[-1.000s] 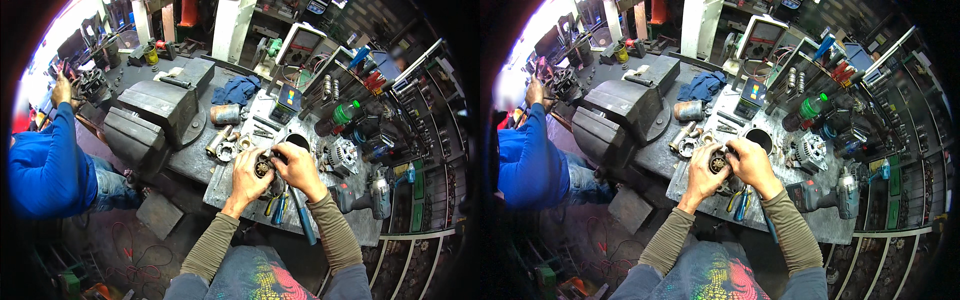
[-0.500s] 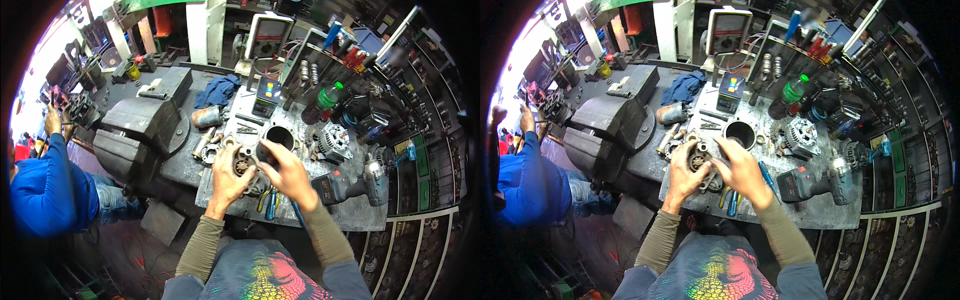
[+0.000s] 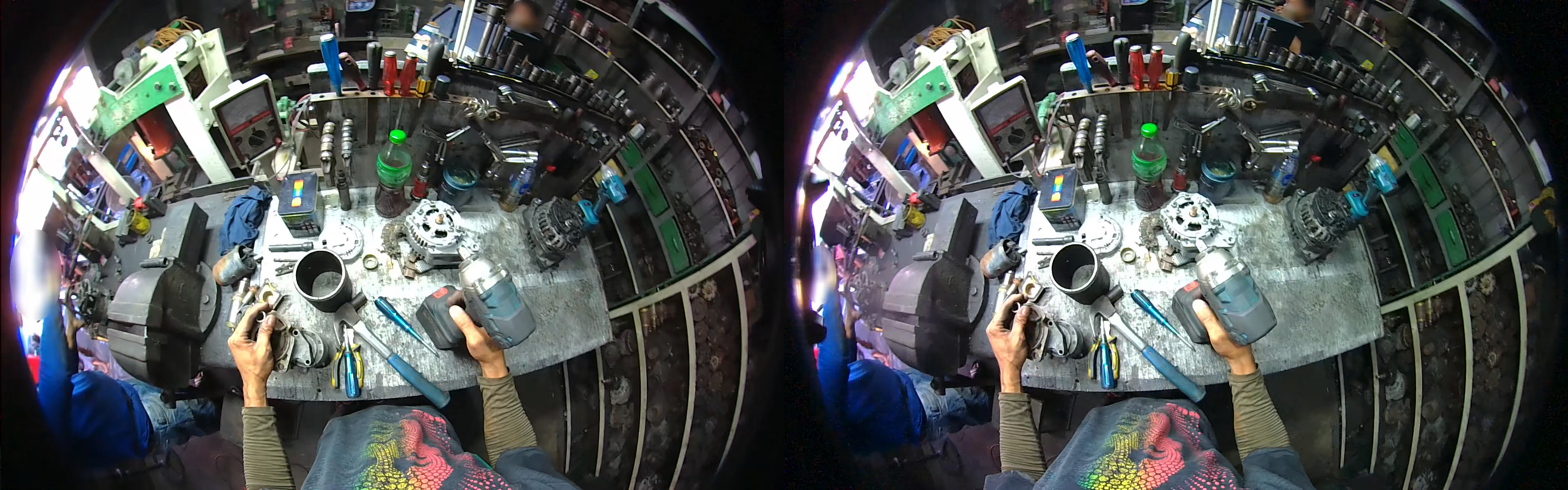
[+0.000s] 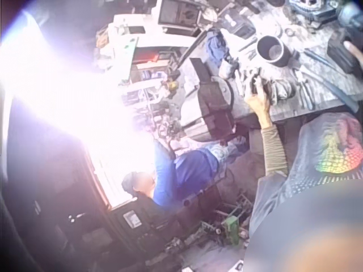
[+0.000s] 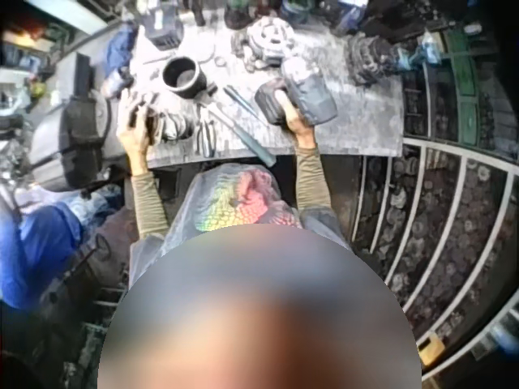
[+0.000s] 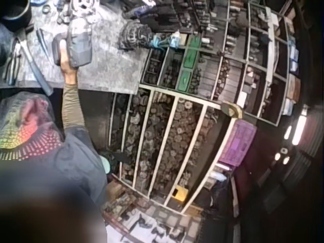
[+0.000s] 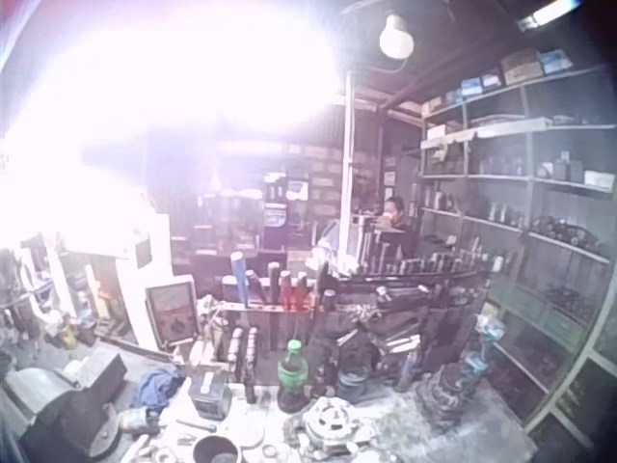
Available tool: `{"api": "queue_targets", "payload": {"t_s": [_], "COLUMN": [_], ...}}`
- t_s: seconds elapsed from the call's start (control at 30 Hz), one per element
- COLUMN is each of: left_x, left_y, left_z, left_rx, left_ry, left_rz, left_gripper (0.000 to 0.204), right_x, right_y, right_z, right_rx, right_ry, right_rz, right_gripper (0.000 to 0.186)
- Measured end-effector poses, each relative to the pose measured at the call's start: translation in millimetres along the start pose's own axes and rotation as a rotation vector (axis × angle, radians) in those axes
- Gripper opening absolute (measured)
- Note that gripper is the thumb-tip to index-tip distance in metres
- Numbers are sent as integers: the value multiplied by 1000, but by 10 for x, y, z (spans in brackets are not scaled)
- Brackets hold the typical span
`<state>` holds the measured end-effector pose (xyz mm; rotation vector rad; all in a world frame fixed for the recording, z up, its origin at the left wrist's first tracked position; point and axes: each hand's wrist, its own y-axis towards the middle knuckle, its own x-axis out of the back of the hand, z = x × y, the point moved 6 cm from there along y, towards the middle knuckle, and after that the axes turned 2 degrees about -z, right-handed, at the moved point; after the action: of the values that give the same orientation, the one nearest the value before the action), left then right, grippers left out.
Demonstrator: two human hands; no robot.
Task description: The person disassembles and reassembles small engine components on a workbench. They use a cordless impact driver to remove and install bolts, handle a metal cylinder and housing, and use pliers to adjust a small clip.
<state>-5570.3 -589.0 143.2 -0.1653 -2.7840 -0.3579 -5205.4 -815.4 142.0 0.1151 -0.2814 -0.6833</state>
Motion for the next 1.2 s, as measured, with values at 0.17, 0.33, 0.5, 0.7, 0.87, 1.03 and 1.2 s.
{"api": "queue_targets", "payload": {"t_s": [0.17,0.33,0.5,0.7,0.87,1.03,1.2], "left_x": [26,12,87,136,136,142,154], "left_y": [-8,-35,-34,21,23,13,11], "left_z": [38,48,8,85,194,259,309], "left_rx": [-32,23,-25,-158,-197,-188,-182], "left_ry": [90,-65,-11,155,196,159,103], "left_rz": [-33,-19,0,-18,-41,-38,-42], "left_gripper": [25,58,70,36,33,32,34], "right_x": [0,4,100,-292,-1125,-1905,-2410], "right_y": [-58,32,159,177,305,481,573], "right_z": [-66,-168,241,725,1206,1514,1504], "right_rx": [47,-8,2,-147,95,328,-22], "right_ry": [87,41,89,-76,-380,-637,-737], "right_rz": [-263,-276,-37,367,706,855,942], "right_gripper": [16,17,25,37,43,57,55]}}
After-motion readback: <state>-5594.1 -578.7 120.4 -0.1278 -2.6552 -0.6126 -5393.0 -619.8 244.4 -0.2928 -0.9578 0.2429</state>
